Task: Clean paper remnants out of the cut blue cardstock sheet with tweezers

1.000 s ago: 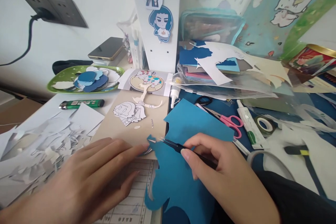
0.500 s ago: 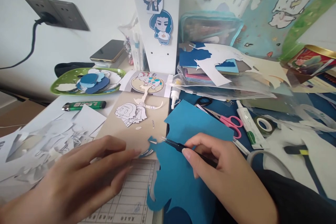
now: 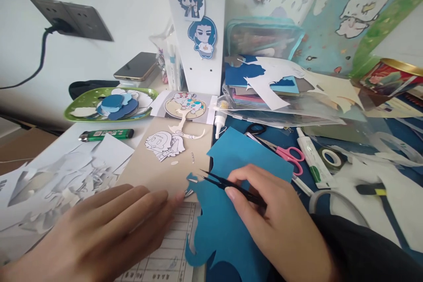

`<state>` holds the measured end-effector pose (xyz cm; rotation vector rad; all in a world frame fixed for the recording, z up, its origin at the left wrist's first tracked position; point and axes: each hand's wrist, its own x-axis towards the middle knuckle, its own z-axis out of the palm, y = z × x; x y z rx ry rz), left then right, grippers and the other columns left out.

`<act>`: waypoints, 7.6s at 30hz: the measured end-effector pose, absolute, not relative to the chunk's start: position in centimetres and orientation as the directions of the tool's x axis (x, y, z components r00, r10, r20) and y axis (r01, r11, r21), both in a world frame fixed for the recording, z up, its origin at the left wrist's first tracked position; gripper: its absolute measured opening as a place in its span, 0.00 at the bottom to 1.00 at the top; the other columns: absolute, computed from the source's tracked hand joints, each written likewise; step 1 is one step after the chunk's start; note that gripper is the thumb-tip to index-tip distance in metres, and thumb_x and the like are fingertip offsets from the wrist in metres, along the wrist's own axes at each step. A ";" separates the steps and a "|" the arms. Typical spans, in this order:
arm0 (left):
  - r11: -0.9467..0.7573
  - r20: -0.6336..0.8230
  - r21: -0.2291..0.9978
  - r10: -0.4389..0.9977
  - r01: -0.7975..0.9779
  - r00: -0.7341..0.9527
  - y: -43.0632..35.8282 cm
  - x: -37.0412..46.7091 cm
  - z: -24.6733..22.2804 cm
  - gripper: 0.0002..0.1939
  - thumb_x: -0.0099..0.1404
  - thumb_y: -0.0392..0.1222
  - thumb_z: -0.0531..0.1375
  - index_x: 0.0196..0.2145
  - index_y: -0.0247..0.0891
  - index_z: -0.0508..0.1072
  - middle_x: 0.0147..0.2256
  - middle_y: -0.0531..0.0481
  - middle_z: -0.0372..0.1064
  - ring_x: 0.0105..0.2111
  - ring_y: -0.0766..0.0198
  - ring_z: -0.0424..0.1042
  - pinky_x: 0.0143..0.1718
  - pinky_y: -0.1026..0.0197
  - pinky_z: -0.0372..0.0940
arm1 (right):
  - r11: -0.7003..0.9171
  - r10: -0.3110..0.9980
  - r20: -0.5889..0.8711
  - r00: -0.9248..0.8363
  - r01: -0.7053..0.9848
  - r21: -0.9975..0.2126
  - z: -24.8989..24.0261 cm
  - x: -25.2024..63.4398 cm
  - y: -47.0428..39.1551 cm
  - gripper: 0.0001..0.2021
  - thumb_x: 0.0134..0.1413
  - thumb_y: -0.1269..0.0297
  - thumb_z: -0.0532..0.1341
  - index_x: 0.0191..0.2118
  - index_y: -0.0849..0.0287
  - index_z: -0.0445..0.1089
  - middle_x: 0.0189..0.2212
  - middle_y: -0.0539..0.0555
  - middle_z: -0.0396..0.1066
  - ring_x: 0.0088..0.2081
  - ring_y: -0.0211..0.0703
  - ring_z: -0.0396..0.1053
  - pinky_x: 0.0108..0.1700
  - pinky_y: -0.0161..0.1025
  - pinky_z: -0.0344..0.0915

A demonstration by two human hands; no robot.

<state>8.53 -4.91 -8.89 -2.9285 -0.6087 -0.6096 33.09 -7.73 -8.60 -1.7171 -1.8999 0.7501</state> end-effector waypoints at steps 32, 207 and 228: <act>-0.908 0.632 -0.272 0.081 0.318 0.771 -5.4 7.9 -7.4 0.10 0.60 0.27 0.55 0.39 0.25 0.72 0.33 0.41 0.77 0.27 0.60 0.75 0.22 0.61 0.68 | -0.066 0.992 0.052 0.118 0.809 -0.585 -9.1 35.9 -4.2 0.12 0.61 0.54 0.47 0.36 0.54 0.63 0.34 0.52 0.73 0.34 0.47 0.70 0.33 0.39 0.61; -0.369 -0.206 0.675 0.738 0.639 0.643 -7.7 9.8 -8.2 0.06 0.60 0.40 0.56 0.34 0.45 0.73 0.19 0.59 0.66 0.17 0.72 0.62 0.18 0.71 0.55 | -0.393 0.687 -0.613 -0.390 0.510 -0.765 -7.0 33.0 -9.0 0.12 0.61 0.59 0.51 0.28 0.60 0.60 0.16 0.45 0.64 0.13 0.26 0.56 0.17 0.24 0.52; -0.788 0.432 0.345 0.615 0.509 0.660 -6.0 8.6 -8.5 0.04 0.61 0.32 0.58 0.34 0.36 0.72 0.30 0.49 0.69 0.30 0.63 0.66 0.31 0.61 0.63 | -0.465 0.738 -0.590 -0.327 0.387 -0.796 -7.7 31.4 -8.8 0.13 0.61 0.57 0.51 0.30 0.60 0.60 0.16 0.45 0.65 0.11 0.26 0.54 0.13 0.22 0.51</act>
